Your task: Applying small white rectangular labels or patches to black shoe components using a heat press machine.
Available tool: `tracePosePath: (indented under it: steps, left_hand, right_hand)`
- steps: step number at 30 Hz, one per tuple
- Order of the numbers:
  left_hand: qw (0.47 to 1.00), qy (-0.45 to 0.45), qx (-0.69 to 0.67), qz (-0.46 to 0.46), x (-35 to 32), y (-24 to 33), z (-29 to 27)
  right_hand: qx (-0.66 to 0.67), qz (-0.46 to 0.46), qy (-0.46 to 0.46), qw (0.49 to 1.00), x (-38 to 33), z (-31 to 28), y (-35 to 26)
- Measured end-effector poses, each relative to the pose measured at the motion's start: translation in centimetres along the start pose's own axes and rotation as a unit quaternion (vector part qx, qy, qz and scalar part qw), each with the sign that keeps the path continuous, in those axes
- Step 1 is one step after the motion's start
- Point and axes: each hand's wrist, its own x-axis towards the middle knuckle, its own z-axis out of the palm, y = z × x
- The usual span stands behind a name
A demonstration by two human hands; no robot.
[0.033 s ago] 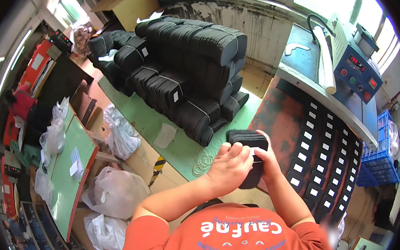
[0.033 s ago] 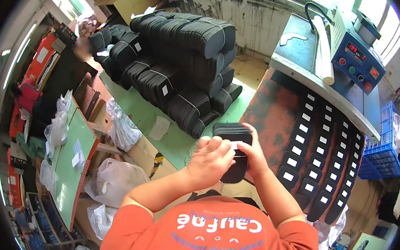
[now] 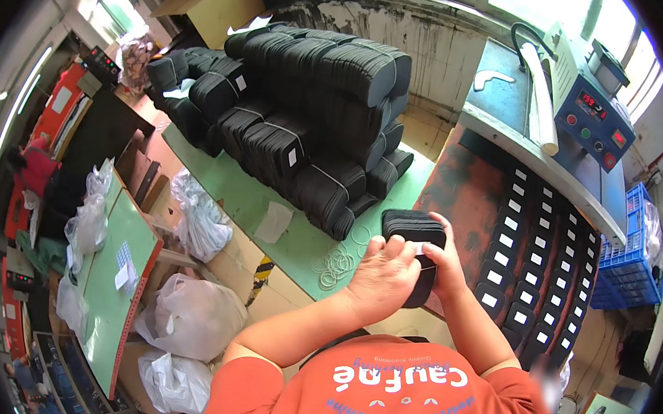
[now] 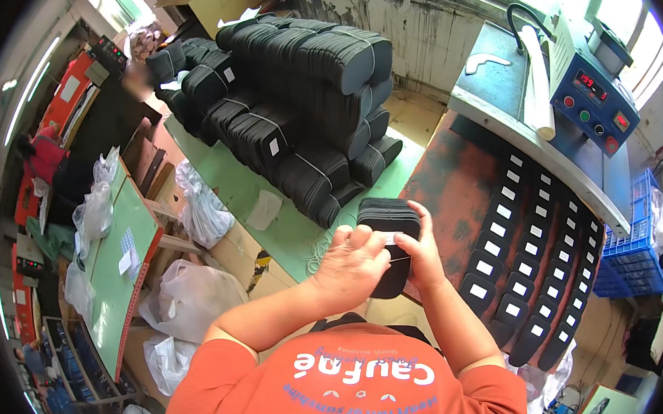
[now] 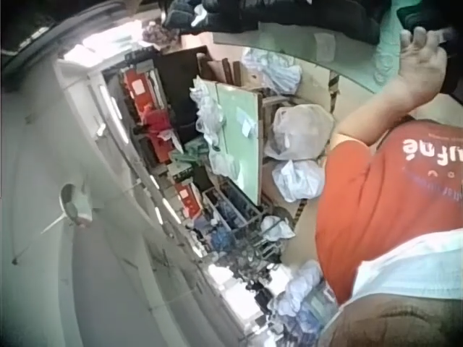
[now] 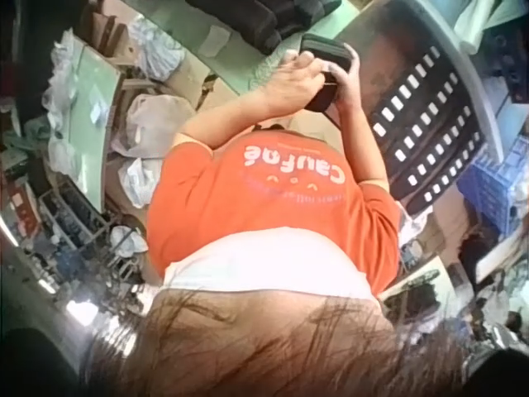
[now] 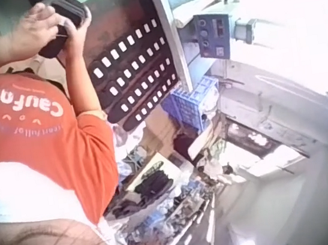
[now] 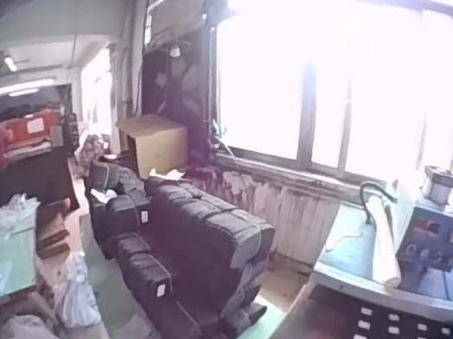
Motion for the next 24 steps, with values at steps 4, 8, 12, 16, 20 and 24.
tracePosePath:
  steps: [4, 8, 12, 16, 20, 24]
  left_hand:
    - [0.962, -0.128, -0.220, 0.095, -2.2, 0.7, 1.4]
    - [0.900, -0.390, -0.195, 0.005, -7.3, -1.7, 4.1]
    - [0.947, -0.176, -0.102, -0.250, -14.2, -11.4, 11.6]
    - [0.917, 0.036, -0.063, -0.392, -16.4, -17.5, 12.8]
    - [0.736, 0.071, -0.367, -0.564, -17.4, -17.4, 8.7]
    - [0.540, 0.076, -0.536, -0.644, -18.7, -13.3, 3.6]
  right_hand:
    - [0.003, -0.084, 0.083, 0.993, 0.4, -1.5, -0.1]
    - [0.162, 0.004, 0.082, 0.983, 1.5, -4.5, -1.3]
    - [0.128, 0.097, 0.113, 0.980, 0.2, -0.2, 0.0]
    - [0.075, 0.163, 0.045, 0.983, -0.2, 4.0, 7.4]
    - [0.075, 0.225, 0.036, 0.971, 1.0, 6.3, 11.7]
    - [0.036, 0.217, 0.017, 0.975, 3.7, 9.0, 16.4]
